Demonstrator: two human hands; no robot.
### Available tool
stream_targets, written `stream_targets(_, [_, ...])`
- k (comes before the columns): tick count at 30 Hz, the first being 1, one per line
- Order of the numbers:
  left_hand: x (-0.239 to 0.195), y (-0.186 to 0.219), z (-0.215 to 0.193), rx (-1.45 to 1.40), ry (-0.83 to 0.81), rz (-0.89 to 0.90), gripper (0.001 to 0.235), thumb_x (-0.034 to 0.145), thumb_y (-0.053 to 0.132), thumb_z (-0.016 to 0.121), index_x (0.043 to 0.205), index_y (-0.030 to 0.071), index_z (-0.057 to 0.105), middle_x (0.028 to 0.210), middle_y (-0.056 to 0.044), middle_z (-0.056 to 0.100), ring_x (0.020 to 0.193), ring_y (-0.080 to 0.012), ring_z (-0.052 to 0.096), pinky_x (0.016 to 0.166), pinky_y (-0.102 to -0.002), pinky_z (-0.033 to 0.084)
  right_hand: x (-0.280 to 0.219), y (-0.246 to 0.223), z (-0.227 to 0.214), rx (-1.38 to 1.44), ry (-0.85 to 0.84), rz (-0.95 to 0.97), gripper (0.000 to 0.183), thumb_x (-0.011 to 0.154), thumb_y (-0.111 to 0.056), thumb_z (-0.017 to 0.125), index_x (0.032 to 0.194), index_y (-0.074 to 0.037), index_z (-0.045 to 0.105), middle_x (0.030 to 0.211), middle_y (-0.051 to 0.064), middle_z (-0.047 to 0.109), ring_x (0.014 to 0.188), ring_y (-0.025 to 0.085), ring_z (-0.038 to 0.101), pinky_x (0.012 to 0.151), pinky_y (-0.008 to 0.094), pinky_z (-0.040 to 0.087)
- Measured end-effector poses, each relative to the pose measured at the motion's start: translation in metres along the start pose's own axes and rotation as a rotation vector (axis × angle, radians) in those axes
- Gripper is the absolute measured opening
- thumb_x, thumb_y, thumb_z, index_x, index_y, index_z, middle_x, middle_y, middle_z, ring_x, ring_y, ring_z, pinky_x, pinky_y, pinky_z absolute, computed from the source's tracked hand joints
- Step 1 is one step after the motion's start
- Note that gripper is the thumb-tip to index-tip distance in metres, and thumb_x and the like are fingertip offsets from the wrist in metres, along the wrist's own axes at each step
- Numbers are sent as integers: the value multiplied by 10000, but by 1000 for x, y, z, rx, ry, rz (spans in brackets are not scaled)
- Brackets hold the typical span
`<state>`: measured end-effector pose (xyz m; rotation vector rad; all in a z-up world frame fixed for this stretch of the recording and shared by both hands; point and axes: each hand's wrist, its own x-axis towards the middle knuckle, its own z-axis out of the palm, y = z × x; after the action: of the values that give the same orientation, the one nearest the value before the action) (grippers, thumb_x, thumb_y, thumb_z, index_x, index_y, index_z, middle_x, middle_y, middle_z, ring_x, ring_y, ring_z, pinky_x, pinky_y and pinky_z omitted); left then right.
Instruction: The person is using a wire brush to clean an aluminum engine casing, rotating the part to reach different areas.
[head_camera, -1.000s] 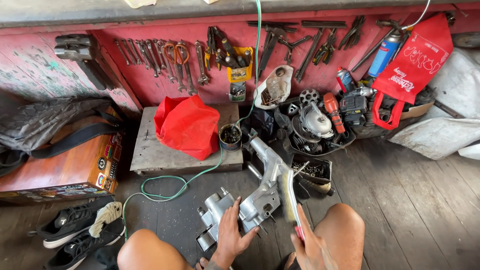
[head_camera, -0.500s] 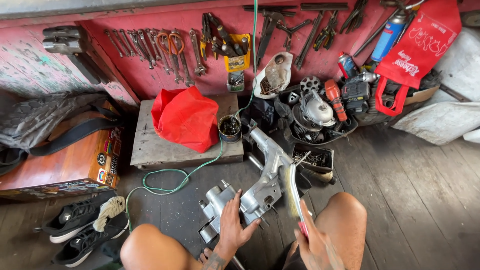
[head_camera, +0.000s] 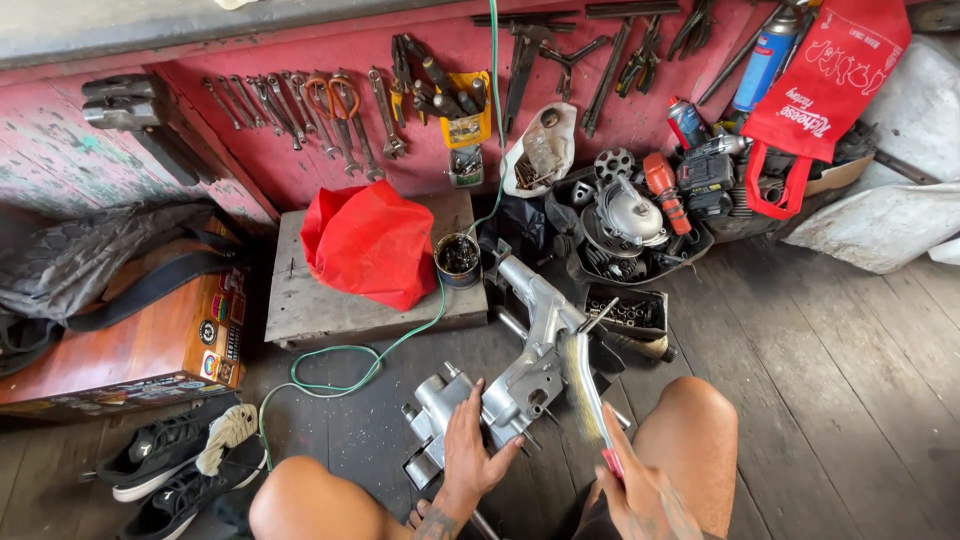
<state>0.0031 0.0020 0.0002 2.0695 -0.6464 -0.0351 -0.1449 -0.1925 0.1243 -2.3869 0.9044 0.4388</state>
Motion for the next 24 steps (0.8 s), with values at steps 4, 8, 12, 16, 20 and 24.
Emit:
stream_targets(4, [-1, -1, 1, 11, -18, -23, 1020, 868, 766, 488, 1596, 84, 276, 1466, -151, 555, 1145, -321, 596, 1036, -522, 414, 14, -50, -27, 118, 25, 49, 778, 994, -383, 476, 1636, -538, 63, 1144, 5, 784, 956, 298, 788, 887, 426, 621])
stream_targets(8, [-4, -1, 2, 15, -48, -47, 1016, 867, 755, 482, 1611, 107, 239, 1596, -160, 442, 1416, -387, 471, 1180, -592, 277, 25, -33, -14, 164, 119, -136, 816, 1012, -301, 518, 1669, -422, 49, 555, 46, 485, 461, 188, 513, 518, 356, 456])
stream_targets(12, [-3, -6, 4, 18, -21, -17, 1010, 872, 739, 519, 1602, 90, 263, 1581, -144, 466, 1375, -392, 509, 1155, -576, 317, -3, -10, -16, 172, -59, -32, 859, 987, -314, 547, 1668, -446, 40, 634, 68, 619, 588, 221, 719, 732, 239, 554])
stream_targets(16, [2, -2, 1, 3, 24, 13, 1014, 872, 757, 511, 1578, 56, 316, 1188, -147, 628, 951, -295, 573, 871, -456, 463, 17, 26, 22, 38, 122, -97, 826, 922, -409, 580, 1620, -499, 148, 498, -21, 590, 399, 132, 596, 535, 203, 555])
stream_targets(20, [0, -2, 0, 7, 20, 6, 1008, 872, 755, 511, 1584, 70, 315, 1048, -114, 604, 926, -264, 556, 857, -433, 467, 29, -19, 5, 33, 87, -6, 812, 976, -361, 510, 1649, -482, 71, 735, -6, 692, 499, 161, 629, 543, 298, 517])
stream_targets(24, [1, 0, 0, 14, 9, -10, 1021, 872, 780, 461, 1592, 77, 289, 1143, -151, 638, 971, -267, 590, 907, -474, 483, 21, -41, -12, 85, 153, -89, 796, 1002, -330, 503, 1663, -449, 75, 588, 43, 614, 496, 168, 619, 525, 315, 509])
